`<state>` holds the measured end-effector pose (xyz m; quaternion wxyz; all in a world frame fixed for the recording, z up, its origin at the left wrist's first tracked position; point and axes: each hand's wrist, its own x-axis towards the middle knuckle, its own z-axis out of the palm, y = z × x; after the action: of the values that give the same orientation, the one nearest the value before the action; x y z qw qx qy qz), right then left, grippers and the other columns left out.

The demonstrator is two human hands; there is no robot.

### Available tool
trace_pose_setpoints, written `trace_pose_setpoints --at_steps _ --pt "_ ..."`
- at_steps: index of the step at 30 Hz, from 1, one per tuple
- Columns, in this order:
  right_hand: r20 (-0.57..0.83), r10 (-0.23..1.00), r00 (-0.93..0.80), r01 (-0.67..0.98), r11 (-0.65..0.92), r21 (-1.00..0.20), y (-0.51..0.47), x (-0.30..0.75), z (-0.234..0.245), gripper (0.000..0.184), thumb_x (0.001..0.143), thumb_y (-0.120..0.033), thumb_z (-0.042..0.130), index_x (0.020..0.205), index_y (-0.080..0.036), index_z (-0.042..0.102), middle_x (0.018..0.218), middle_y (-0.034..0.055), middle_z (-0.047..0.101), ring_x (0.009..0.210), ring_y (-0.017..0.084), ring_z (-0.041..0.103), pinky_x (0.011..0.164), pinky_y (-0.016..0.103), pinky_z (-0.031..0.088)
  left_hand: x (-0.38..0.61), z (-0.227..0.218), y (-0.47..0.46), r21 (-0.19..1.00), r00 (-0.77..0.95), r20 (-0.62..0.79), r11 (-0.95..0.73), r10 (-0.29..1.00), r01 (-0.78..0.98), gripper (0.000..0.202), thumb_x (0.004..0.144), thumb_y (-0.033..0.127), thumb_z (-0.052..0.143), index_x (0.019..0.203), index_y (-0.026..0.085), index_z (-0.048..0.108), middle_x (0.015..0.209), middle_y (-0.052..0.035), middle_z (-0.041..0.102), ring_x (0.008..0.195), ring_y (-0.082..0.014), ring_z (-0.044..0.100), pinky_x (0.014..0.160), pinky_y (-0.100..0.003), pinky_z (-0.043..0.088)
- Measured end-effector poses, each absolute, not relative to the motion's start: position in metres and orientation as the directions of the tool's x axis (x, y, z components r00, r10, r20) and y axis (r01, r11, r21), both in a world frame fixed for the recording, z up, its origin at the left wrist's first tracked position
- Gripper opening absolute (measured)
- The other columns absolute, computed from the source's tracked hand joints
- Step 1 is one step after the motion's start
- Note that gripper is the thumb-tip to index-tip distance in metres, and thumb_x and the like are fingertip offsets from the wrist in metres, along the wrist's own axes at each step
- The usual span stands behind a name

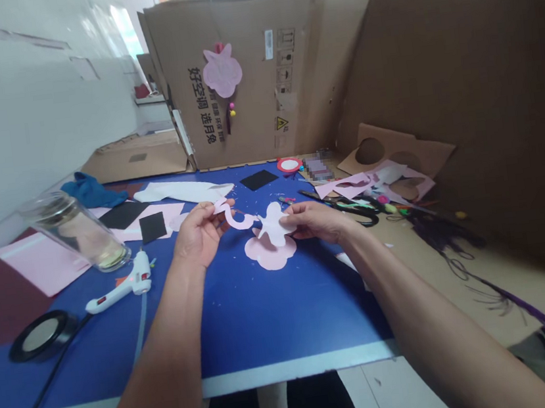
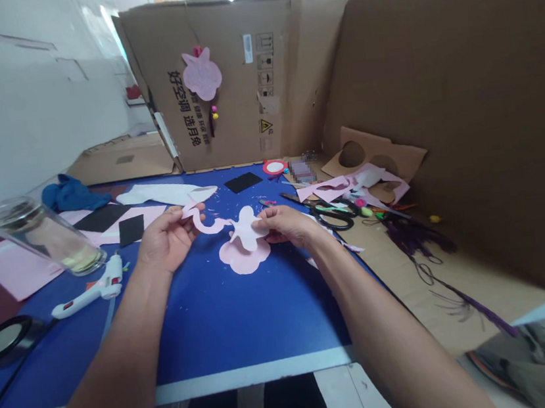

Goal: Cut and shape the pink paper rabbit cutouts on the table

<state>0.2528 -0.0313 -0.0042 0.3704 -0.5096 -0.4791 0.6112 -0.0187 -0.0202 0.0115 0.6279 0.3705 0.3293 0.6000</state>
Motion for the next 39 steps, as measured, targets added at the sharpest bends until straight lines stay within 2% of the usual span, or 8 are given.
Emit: trace_pose_setpoints --at_steps 4,8,11,15,18,23,27,39 --pt "-0.242 0.947 -0.212 0.265 -0.183 -0.947 -0.032 0.258 0.0 0.029 0.067 -0.034 0.092 0.071 -0.02 0.067 0.072 0.0009 0.069 0.066 0.013 0.059 0.058 0.023 0.045 -0.021 0.014 -0.022 0.849 0.106 0.038 0.024 0.994 -0.527 0.012 0.073 0.018 0.068 0.08 0.019 0.058 0.1 -0.012 0.08 0.088 -0.025 0.077 0.079 -0.037 0.062" --pt "0.078 0.997 -0.029 0.418 0.083 -0.904 -0.033 0.255 0.002 0.023 0.07 -0.035 0.089 0.084 -0.022 0.075 0.081 0.0021 0.072 0.076 0.017 0.061 0.068 0.028 0.048 -0.022 0.017 -0.027 0.86 0.212 0.053 0.063 0.976 -0.507 0.013 0.073 0.019 0.069 0.077 0.019 0.057 0.094 -0.0113 0.079 0.077 -0.0223 0.075 0.066 -0.032 0.059" --pt "0.203 0.978 -0.046 0.182 0.208 -0.961 -0.037 0.244 0.006 0.04 0.073 -0.039 0.088 0.11 -0.025 0.077 0.11 0.0055 0.077 0.101 0.022 0.068 0.087 0.033 0.054 -0.021 0.02 -0.034 0.869 0.318 0.041 0.123 0.947 -0.479 0.014 0.073 0.021 0.071 0.08 0.019 0.059 0.089 -0.0114 0.078 0.071 -0.0217 0.074 0.06 -0.03 0.057" --pt "0.174 0.953 -0.246 -0.155 0.139 -0.978 -0.046 0.227 0.009 0.057 0.075 -0.045 0.089 0.128 -0.031 0.072 0.135 0.0068 0.071 0.122 0.024 0.065 0.097 0.035 0.054 -0.017 0.022 -0.041 0.887 0.446 0.009 0.199 0.895 -0.418 0.018 0.074 0.024 0.074 0.08 0.019 0.057 0.08 -0.0109 0.077 0.065 -0.0222 0.072 0.054 -0.029 0.054" --pt "0.133 0.94 -0.314 -0.215 0.066 -0.974 -0.05 0.218 0.008 0.061 0.072 -0.045 0.092 0.128 -0.029 0.072 0.119 0.0055 0.076 0.104 0.02 0.069 0.092 0.033 0.055 -0.014 0.021 -0.044 0.899 0.525 -0.019 0.244 0.851 -0.364 0.02 0.074 0.025 0.076 0.079 0.019 0.057 0.078 -0.0114 0.076 0.061 -0.0224 0.072 0.051 -0.028 0.052" --pt "0.085 0.961 -0.264 -0.186 0.036 -0.982 -0.049 0.215 0.005 0.045 0.066 -0.043 0.095 0.102 -0.023 0.078 0.086 0.0008 0.074 0.072 0.014 0.064 0.073 0.029 0.054 -0.009 0.013 -0.04 0.909 0.507 -0.037 0.239 0.861 -0.34 0.018 0.079 0.025 0.076 0.082 0.018 0.06 0.079 -0.0118 0.077 0.064 -0.0228 0.074 0.056 -0.029 0.055" --pt "0.111 0.982 -0.152 -0.18 0.083 -0.98 -0.046 0.218 0.005 0.039 0.066 -0.041 0.094 0.096 -0.023 0.078 0.078 -0.0018 0.071 0.062 0.011 0.056 0.063 0.027 0.047 -0.004 0.003 -0.034 0.895 0.461 -0.012 0.215 0.887 -0.39 0.019 0.087 0.029 0.074 0.099 0.014 0.07 0.091 -0.016 0.08 0.073 -0.022 0.076 0.063 -0.029 0.058" --pt "0.121 0.988 -0.096 -0.138 0.107 -0.985 -0.043 0.216 -0.002 0.039 0.066 -0.044 0.092 0.094 -0.023 0.075 0.08 -0.0007 0.072 0.061 0.012 0.053 0.062 0.029 0.046 0.01 -0.008 -0.031 0.93 0.326 -0.113 0.215 0.939 -0.297 0.011 0.088 0.011 0.073 0.097 0.012 0.078 0.094 -0.0148 0.08 0.071 -0.0159 0.074 0.067 -0.026 0.06"
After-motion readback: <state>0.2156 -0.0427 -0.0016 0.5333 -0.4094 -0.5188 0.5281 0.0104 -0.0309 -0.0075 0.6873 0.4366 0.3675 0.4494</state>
